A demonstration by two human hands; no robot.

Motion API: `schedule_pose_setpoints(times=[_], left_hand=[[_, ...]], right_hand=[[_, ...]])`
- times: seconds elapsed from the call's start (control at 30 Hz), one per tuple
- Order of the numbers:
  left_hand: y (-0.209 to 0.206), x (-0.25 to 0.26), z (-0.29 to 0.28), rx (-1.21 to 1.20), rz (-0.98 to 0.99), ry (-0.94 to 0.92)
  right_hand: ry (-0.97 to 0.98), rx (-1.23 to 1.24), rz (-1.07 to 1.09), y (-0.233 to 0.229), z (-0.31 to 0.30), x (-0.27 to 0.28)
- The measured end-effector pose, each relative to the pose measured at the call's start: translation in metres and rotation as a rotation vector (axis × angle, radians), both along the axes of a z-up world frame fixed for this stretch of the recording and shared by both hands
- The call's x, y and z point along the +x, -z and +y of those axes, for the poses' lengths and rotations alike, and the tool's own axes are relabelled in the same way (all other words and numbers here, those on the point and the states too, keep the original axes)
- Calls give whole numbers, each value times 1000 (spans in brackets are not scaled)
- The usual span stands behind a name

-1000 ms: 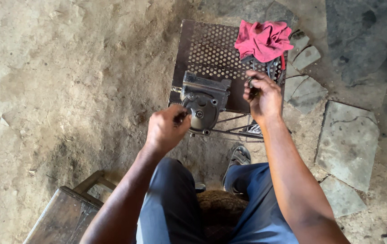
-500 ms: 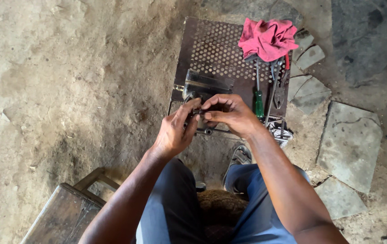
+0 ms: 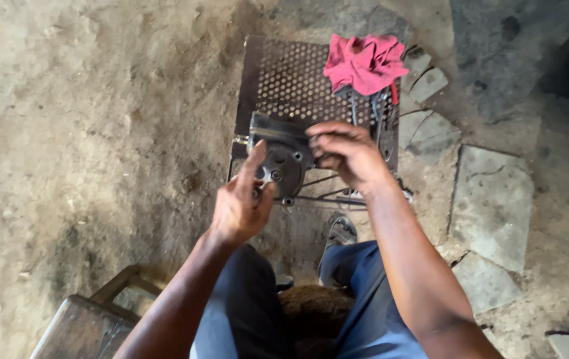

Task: The person sits on a low stool and works on a dark mechanical component placed on a perforated metal stand. They use their hands to manipulate a small circular part on the device, repeatedly adjusting and pressing it. Tools and a pink cloth are visible on the stand nearby.

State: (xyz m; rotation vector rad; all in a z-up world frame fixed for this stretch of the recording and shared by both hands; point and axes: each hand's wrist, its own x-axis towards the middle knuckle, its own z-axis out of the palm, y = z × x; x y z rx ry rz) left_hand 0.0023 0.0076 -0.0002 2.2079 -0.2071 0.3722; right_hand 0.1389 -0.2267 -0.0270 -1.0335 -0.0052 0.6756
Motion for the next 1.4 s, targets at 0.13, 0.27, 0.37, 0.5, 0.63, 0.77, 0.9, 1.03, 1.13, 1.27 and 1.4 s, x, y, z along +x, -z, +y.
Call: schedule_pose_setpoints(times=[0.13,0.27,0.37,0.5,0.63,0.77,0.9,1.03,1.13,1.27,1.4], left_hand=[[-1,-1,0,-28,-52,-28],[-4,2,-1,-31,-39,-27],[-8,1,0,-57,-34,-33],[-10,4,4,-53,-23,-48],[-3,4,6,-55,-52,-34],[-1,7,6,-43,-49,-29],[-3,7,6,-71,9,-42],[-4,8,7,-86,16,-47],[-4,8,7,-94,36,-61],[-1,9,7,-87,36,-83],[0,9,7,-118,92,-89]], right_hand=[[285,-421,-144,40,-21,35],[366,-905,-692,92,-14,63],[381,-1031,-928,120,-5,71],[416,-1093,-1107,131,3,76],[395,-1175,-935,131,5,74],[361,-1155,-998,129,5,76],[309,-1144,-1027,133,2,79],[426,-799,-652,134,-7,100],[393,-543,-322,129,-9,104],[345,-1025,-852,126,-4,95],[391,-1115,-1065,123,3,88]])
